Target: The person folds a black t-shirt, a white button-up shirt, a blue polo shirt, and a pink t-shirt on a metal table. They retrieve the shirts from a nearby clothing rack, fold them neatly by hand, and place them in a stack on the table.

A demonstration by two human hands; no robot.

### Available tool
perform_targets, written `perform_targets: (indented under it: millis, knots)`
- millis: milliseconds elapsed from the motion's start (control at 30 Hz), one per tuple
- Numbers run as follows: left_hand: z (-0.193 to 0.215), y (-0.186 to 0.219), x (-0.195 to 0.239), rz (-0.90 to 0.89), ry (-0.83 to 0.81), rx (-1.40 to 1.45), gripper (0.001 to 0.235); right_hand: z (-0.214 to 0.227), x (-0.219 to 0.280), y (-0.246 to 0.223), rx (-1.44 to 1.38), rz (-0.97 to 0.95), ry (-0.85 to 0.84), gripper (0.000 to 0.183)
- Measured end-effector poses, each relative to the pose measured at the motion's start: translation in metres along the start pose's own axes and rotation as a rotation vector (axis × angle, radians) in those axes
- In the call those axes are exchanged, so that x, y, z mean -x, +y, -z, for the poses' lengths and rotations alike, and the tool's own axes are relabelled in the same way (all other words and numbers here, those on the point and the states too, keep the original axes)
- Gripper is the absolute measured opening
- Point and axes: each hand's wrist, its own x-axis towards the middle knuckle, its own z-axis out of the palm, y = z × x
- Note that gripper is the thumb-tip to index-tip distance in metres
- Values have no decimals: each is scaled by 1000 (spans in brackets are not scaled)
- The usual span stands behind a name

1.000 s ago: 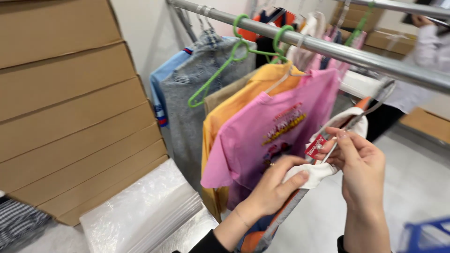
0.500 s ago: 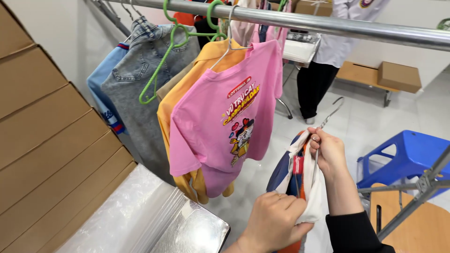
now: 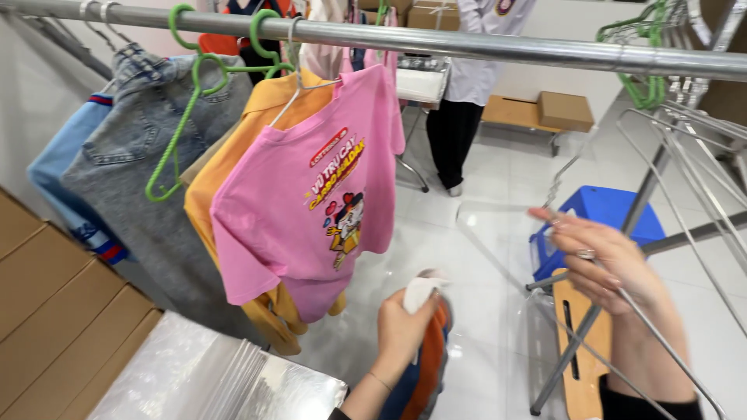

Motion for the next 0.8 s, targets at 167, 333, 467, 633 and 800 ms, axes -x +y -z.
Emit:
perform_targets:
  millis: [167,333,467,633,800]
  knots:
    - [4,19,-7,16,24,58,35,-51,47,-57,529,309,406,49]
    - [24,50,-6,13,35,153,30,-10,26,-95,585,526,452,36]
    - [38,58,-10,-47,74,223,19,23,4,-111,427,543,395,31]
    - [52,51,-27,-83,171,215,20,23,4,-101,402,541,384,30]
    - [60,60,-28,-128,145,265,39,32,9,-82,390,427,528,33]
